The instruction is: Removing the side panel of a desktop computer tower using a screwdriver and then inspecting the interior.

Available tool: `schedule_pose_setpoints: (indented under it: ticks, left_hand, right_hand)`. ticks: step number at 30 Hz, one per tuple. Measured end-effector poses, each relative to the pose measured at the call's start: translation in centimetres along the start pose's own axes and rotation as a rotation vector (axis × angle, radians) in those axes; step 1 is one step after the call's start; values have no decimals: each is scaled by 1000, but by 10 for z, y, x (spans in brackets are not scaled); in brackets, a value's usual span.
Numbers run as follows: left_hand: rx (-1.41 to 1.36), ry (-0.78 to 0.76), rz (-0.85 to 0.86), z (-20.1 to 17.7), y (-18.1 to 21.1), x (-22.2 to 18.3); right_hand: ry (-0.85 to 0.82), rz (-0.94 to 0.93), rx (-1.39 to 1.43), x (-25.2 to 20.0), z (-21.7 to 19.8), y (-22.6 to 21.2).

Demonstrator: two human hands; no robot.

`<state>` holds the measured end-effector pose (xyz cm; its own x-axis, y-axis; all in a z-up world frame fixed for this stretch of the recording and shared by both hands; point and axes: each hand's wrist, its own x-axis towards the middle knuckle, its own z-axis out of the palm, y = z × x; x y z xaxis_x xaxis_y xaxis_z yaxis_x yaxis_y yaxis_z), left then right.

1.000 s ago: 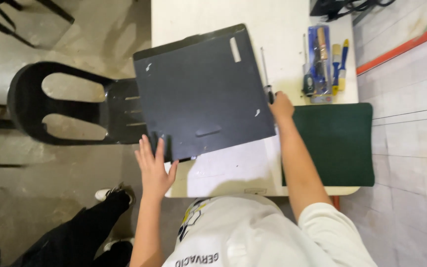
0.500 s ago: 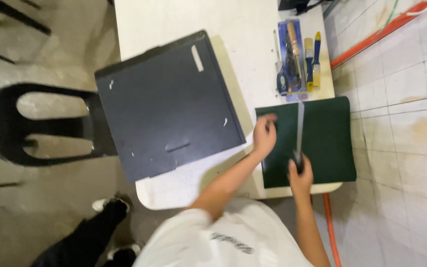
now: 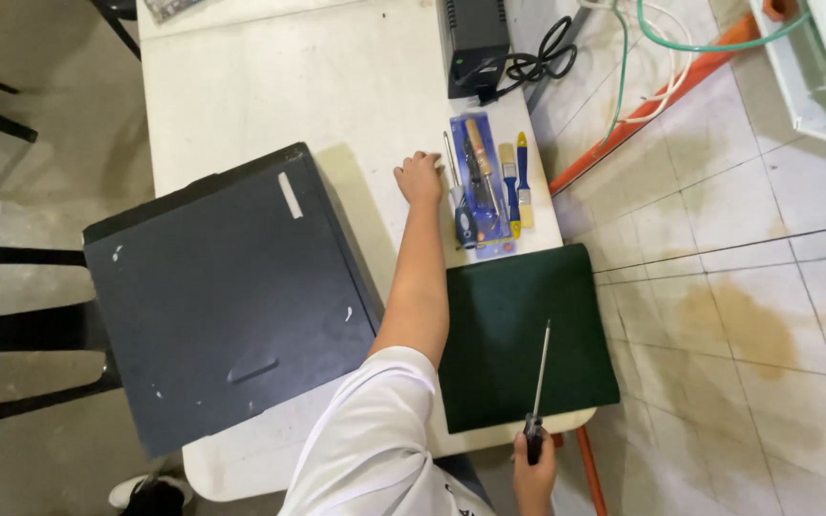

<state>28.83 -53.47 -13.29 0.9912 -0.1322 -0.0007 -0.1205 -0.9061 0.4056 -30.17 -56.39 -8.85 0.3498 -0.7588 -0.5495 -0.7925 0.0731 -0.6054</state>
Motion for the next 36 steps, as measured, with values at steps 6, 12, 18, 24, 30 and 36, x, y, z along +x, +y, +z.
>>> schedule_pose_setpoints:
  ticks: [6,12,18,24,30,36]
  left_hand:
    - [175,211,192,15,1,3]
    - [-1130,384,-431,12,37,-28]
    - [-2232,-432,-336,-192,89,-226]
    - [-2133,-500,-129,-274,20,-296]
    - [-1951,-379,-38,-300,-49,-348]
    - [-1838,-232,-36,-278,-120,-400]
  right_hand:
    - [52,154,-120,12,8,-4]
    - [-13,-200,23,16,-3,-40]
    - [-28,-625,135,-21,-11,-97]
    - [-74,-803,140,-98,0,-121]
    - [-135,-814,10,-162,12,-100]
    - [-19,-897,-108,-202,33,-70]
